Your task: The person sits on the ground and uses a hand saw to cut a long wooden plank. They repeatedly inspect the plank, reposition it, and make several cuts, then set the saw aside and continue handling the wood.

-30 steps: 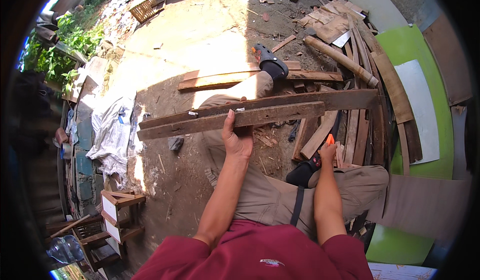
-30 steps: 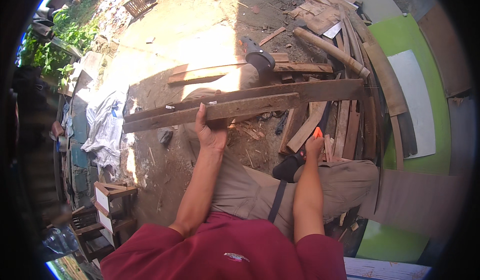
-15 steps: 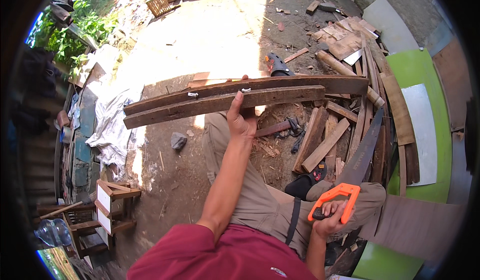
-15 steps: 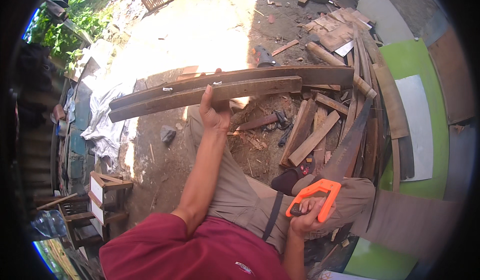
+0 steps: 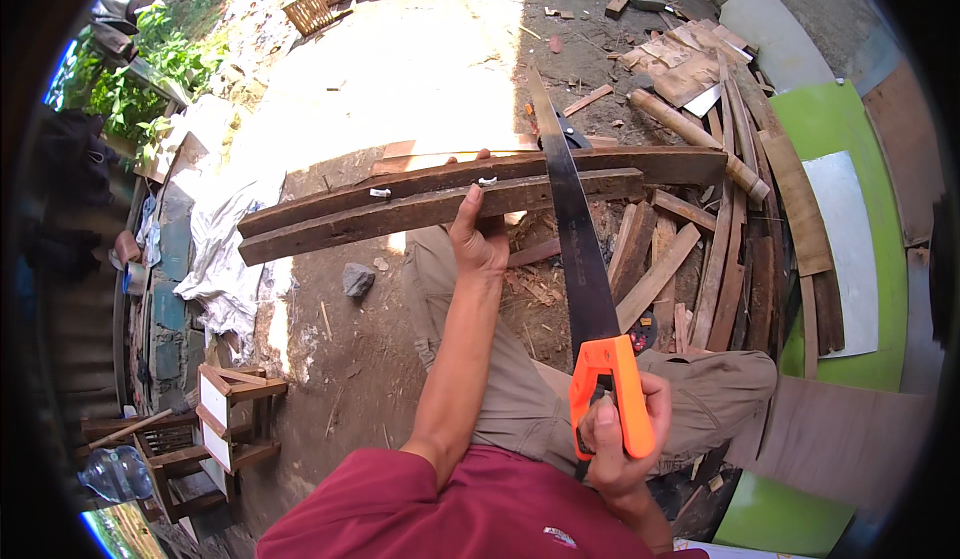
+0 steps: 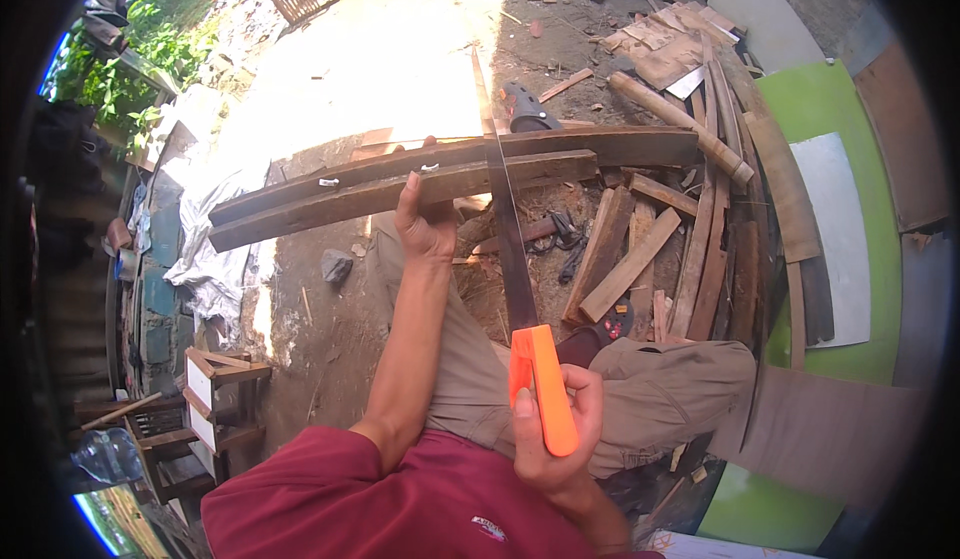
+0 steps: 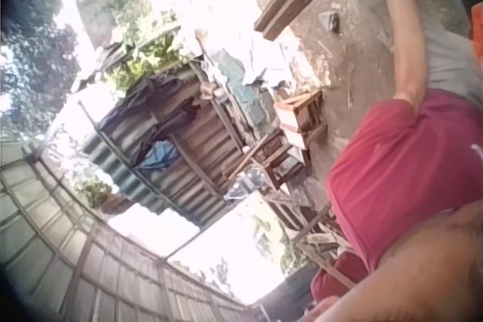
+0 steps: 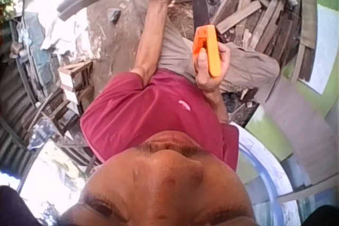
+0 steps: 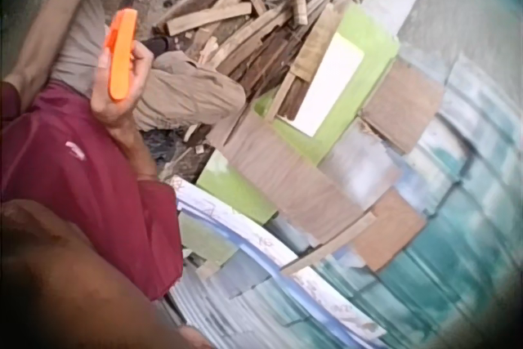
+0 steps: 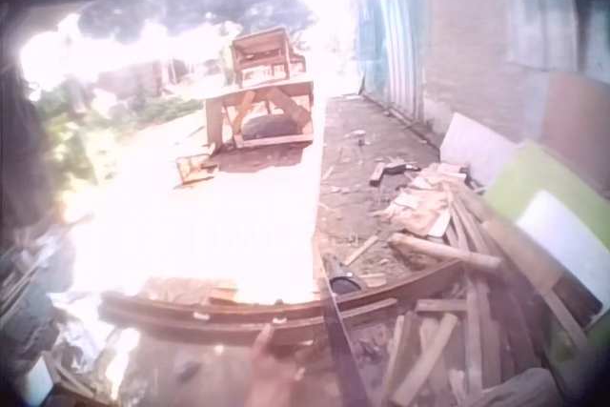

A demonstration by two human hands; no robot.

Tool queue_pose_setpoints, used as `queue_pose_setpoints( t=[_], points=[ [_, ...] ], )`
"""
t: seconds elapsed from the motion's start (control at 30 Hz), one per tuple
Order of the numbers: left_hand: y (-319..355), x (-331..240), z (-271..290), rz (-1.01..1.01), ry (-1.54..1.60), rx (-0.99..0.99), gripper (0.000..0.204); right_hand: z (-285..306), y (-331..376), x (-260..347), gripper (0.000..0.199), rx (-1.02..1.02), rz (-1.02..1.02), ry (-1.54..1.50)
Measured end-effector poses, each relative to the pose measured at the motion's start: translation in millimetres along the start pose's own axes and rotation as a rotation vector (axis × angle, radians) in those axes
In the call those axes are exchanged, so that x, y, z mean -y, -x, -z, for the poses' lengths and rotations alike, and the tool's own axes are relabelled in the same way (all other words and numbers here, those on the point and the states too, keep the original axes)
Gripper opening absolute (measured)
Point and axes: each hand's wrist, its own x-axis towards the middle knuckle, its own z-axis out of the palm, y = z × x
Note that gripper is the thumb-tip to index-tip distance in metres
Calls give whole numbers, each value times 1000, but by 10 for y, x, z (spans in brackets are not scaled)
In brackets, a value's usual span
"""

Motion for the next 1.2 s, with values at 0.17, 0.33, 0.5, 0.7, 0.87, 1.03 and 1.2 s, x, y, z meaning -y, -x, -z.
queue_pose_setpoints(
  t=[0.17,0.33,0.5,0.7,0.87,1.03,1.2],
  points=[
    [-13,-18,43,-13,-9,36,64,-6,44,36,29,57,-53,68],
    [-43,-28,151,16,117,59,66,5,76,118,28,75,-86,38],
    [-25,-78,115,-4,118,68,67,1,103,151,28,82,-99,48],
    [0,-85,104,-33,87,19,65,26,89,225,29,70,-178,-23],
    [-10,-118,122,-52,76,40,66,19,123,129,29,55,-132,44],
    [-21,-124,161,-47,-6,15,74,-52,101,155,28,46,-76,29],
    [-33,-142,208,-62,80,-2,70,-37,53,170,27,63,-151,7]
  ],
)
